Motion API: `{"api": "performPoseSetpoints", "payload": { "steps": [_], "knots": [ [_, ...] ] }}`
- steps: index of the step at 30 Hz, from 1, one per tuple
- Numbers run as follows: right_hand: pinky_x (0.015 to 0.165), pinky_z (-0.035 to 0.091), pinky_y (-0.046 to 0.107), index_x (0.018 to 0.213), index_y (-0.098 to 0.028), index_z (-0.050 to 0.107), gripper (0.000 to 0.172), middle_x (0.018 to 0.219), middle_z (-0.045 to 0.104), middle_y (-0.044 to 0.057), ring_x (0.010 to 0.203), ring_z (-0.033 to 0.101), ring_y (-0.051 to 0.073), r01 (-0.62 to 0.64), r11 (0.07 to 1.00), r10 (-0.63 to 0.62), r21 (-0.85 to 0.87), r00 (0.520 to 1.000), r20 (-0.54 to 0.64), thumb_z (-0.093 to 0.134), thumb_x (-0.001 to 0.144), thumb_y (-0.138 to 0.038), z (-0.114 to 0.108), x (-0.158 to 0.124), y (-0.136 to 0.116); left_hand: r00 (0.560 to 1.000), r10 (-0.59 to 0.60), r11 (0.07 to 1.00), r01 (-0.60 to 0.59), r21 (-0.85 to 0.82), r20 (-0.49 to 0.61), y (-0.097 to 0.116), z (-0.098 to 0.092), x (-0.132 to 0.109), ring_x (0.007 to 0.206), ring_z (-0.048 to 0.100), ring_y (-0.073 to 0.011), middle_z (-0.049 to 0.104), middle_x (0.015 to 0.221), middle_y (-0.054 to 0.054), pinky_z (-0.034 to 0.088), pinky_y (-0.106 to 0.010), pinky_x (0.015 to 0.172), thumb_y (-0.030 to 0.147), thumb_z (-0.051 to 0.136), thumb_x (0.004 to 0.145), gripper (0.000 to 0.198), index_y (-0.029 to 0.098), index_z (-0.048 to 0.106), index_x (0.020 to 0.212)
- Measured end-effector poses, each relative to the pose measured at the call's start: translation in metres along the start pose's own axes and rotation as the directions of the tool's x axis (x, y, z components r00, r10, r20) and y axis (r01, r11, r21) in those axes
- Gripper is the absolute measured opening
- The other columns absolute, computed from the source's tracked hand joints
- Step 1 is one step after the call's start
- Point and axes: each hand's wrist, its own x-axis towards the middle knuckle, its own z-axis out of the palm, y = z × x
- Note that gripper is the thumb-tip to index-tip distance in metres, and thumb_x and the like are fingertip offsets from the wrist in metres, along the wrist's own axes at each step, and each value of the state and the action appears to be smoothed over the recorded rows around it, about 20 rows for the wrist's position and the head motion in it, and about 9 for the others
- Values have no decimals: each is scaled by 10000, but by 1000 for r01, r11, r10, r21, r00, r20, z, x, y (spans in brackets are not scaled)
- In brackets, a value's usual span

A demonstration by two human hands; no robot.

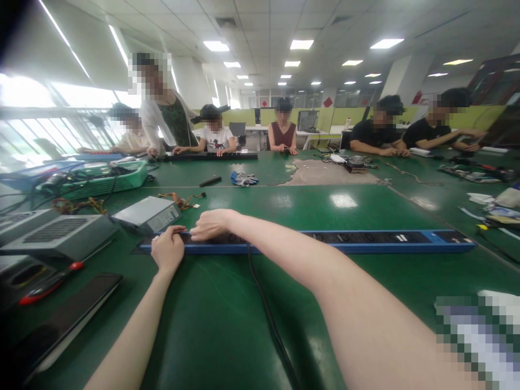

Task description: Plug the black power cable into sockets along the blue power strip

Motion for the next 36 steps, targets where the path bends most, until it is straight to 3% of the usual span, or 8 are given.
{"api": "performPoseSetpoints", "payload": {
  "steps": [5,14,18,23,28,36],
  "knots": [
    [593,433,307,1173,-195,603,251,1147,690,60,895,701,164,51,997,-52,51,998,28,378,1073,-144,-5,3,3,1000,-11,1000,11,6,9,2,-1,0,975,632,-270,753,1035,-70,382,-416,995,190,411,964,339,262,711,1103],
    [621,407,291,1167,-179,611,255,1056,715,70,892,695,167,-109,974,76,201,983,165,371,1082,-172,-16,7,8,1000,-14,999,14,30,0,5,-3,0,968,632,-275,751,1015,-74,386,-422,982,186,415,956,343,262,720,1092],
    [650,438,286,1193,-188,604,252,1140,706,74,931,699,165,-72,974,39,213,987,156,377,1083,-178,-19,6,0,1000,-3,1000,3,20,11,4,-2,1,978,638,-269,751,1020,-71,381,-418,992,184,407,956,349,257,715,1103],
    [662,452,289,1246,-206,550,236,1172,691,77,975,697,174,-71,980,58,183,995,80,412,1062,-156,-3,-1,0,1000,1,1000,-1,21,12,2,-2,1,971,635,-270,757,1028,-68,385,-410,967,189,417,957,337,257,712,1105],
    [665,449,280,1257,-220,543,233,1163,704,73,962,700,157,-168,956,141,240,982,125,424,1062,-171,7,-2,3,1000,3,1000,-3,17,6,4,-3,1,964,636,-269,756,1025,-61,386,-413,966,182,421,951,335,267,714,1090],
    [601,414,273,1132,-206,632,195,1070,740,66,914,713,168,-191,943,147,273,974,170,457,1046,-196,-4,13,9,1000,3,1000,-4,29,12,5,-4,0,966,630,-277,742,1002,-78,382,-424,980,192,413,956,341,259,715,1100]
  ]
}}
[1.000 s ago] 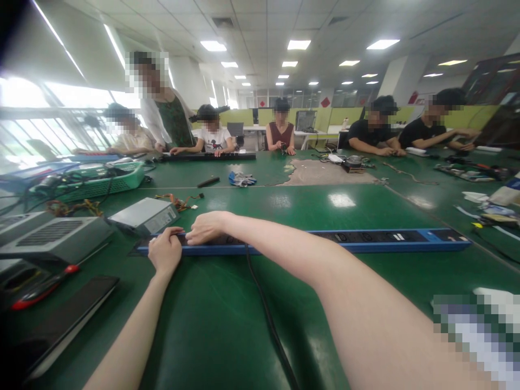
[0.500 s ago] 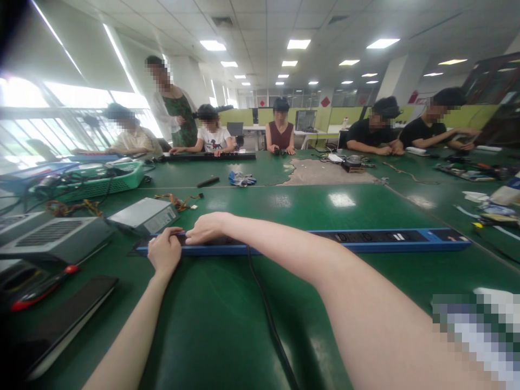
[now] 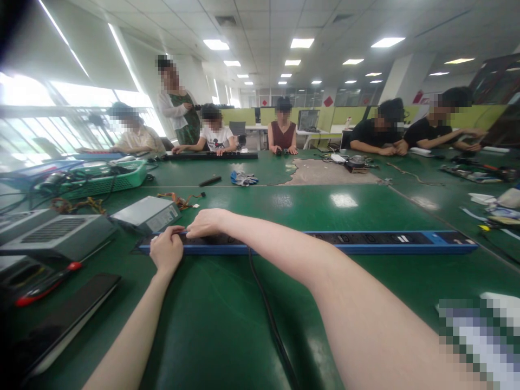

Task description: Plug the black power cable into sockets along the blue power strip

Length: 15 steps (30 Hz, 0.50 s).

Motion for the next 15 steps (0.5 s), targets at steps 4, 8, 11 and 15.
{"api": "performPoseSetpoints", "payload": {
  "steps": [4,8,11,15],
  "knots": [
    [638,437,277,1081,-185,670,187,1060,750,77,931,723,169,8,1000,-8,-3,1000,9,489,1034,-179,-3,5,-9,1000,-5,1000,5,-6,-5,-1,1,0,970,626,-279,739,1012,-82,379,-427,987,198,417,956,336,256,714,1103],
    [685,483,308,1036,-166,691,184,1069,754,87,932,739,189,36,999,-36,-21,999,-17,513,1010,-132,-1,8,-19,1000,1,1000,-1,1,-17,-2,3,0,967,630,-278,741,1004,-79,380,-422,987,197,412,961,331,258,706,1100],
    [672,493,293,1029,-167,689,158,1022,762,79,904,746,183,13,1000,-13,-6,1000,-5,535,1003,-141,1,9,-20,1000,-5,1000,5,2,-9,-2,3,0,971,634,-281,742,986,-78,378,-425,991,192,410,960,330,256,704,1095],
    [660,497,288,979,-157,690,142,1005,768,80,895,753,194,18,1000,-18,-12,1000,-15,553,981,-120,1,9,-18,1000,-24,1000,24,-18,-11,1,1,0,982,636,-278,746,1004,-74,379,-419,989,187,414,953,327,257,703,1088]
  ]
}}
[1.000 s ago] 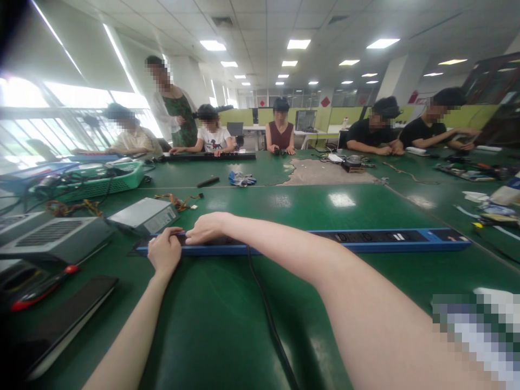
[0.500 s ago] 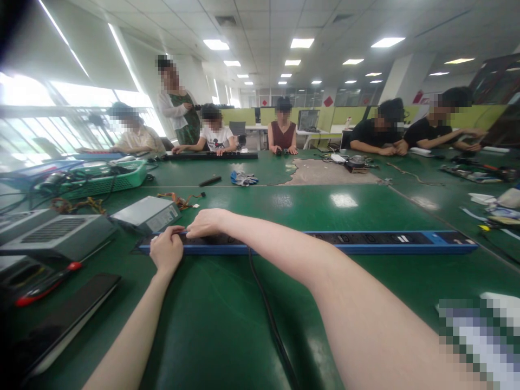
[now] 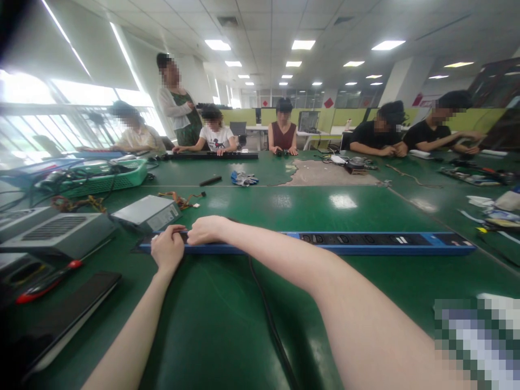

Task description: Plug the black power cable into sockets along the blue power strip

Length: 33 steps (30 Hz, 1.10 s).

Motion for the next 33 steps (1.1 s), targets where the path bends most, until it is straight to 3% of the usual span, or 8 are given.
{"api": "performPoseSetpoints", "payload": {
  "steps": [5,21,25,27,33],
  "knots": [
    [647,496,295,1002,-171,703,146,997,775,79,916,755,209,-59,997,58,47,998,26,558,994,-165,-1,0,-2,1000,5,1000,-5,-19,18,1,-1,-1,1002,634,-283,742,1007,-79,365,-430,1011,199,410,958,326,254,705,1086],
    [629,470,280,1145,-204,632,180,1084,744,64,929,741,170,-36,999,37,-41,999,26,492,1037,-169,-9,-7,7,999,36,999,-36,9,8,-2,0,-1,997,640,-263,742,997,-77,351,-412,1044,190,391,973,343,245,704,1102],
    [653,484,279,1169,-185,616,218,1102,732,77,928,738,167,-82,994,77,-79,995,-56,434,1056,-144,-32,-25,11,999,41,999,-41,18,-9,-3,2,0,988,638,-271,738,965,-77,354,-416,1035,204,393,978,334,244,705,1090],
    [643,480,276,1160,-184,619,214,1108,728,72,928,736,167,-108,992,105,-73,994,-35,440,1052,-139,-38,-39,13,999,46,999,-46,3,-18,-4,3,0,986,639,-264,739,964,-68,353,-413,1038,204,393,978,330,248,704,1081],
    [629,491,298,1181,-195,627,190,1113,726,55,922,737,194,-148,988,149,-37,988,40,509,1033,-179,-17,-64,-2,999,47,999,-47,-24,-18,-7,5,-1,989,639,-259,743,977,-68,341,-422,1057,200,401,965,329,245,707,1078]
  ]
}}
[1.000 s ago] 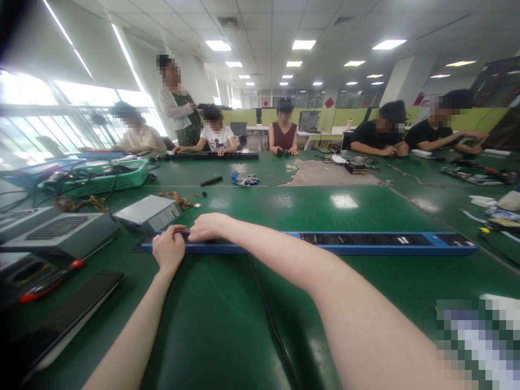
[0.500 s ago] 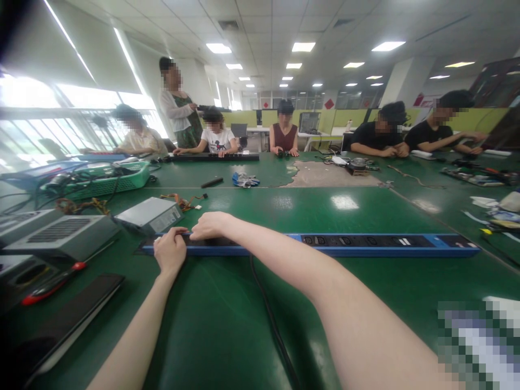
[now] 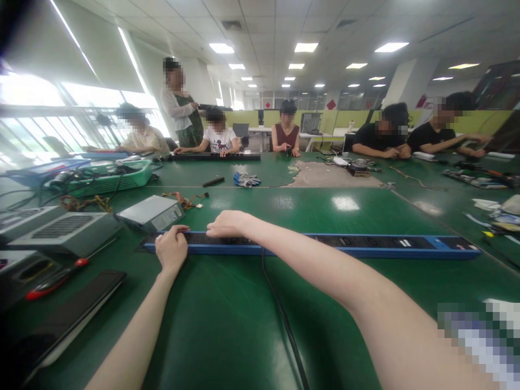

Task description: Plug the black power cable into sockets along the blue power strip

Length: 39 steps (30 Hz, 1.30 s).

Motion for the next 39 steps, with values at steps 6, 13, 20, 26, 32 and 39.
{"api": "performPoseSetpoints", "payload": {
  "steps": [6,13,20,26,32,39],
  "knots": [
    [631,505,307,1181,-179,625,199,1094,727,68,914,738,202,-3,1000,3,-7,1000,-11,493,1033,-162,9,1,-7,1000,8,1000,-9,-12,-8,2,-1,0,968,647,-262,748,973,-68,346,-434,1052,191,404,954,326,242,709,1058],
    [624,513,325,1180,-178,629,201,1094,722,63,905,736,213,-9,1000,9,23,999,-34,494,1032,-162,14,1,-4,999,34,999,-36,-30,-42,8,-6,-1,988,656,-273,759,1001,-65,372,-437,1022,194,434,941,297,241,700,1064],
    [680,500,298,1148,-137,638,243,1042,727,91,909,721,184,58,998,-58,26,998,-28,410,1063,-137,15,8,-4,956,294,954,-292,-71,18,55,-3,-17,1076,654,-275,755,1080,-90,374,-428,1066,202,455,947,289,237,700,1096],
    [707,497,310,1058,-124,666,228,1097,727,110,1002,714,198,124,987,-121,103,992,-28,441,1040,-91,17,14,-9,938,341,940,-337,-59,68,70,6,-28,999,678,-278,757,964,-85,397,-422,1034,237,447,968,268,239,686,1089],
    [711,493,296,1063,-127,679,237,1094,734,114,997,715,189,113,989,-106,99,992,-75,448,1032,-84,25,14,-8,945,316,948,-311,-70,82,73,1,-27,1017,685,-273,766,997,-83,398,-414,1029,214,420,974,302,242,678,1130],
    [698,486,302,999,-138,700,208,1055,761,111,971,733,198,118,984,-111,130,992,-56,501,998,-79,27,21,-8,952,291,957,-287,-51,91,75,2,-27,1001,684,-282,762,984,-94,402,-409,1010,200,434,952,304,234,674,1136]
  ]
}}
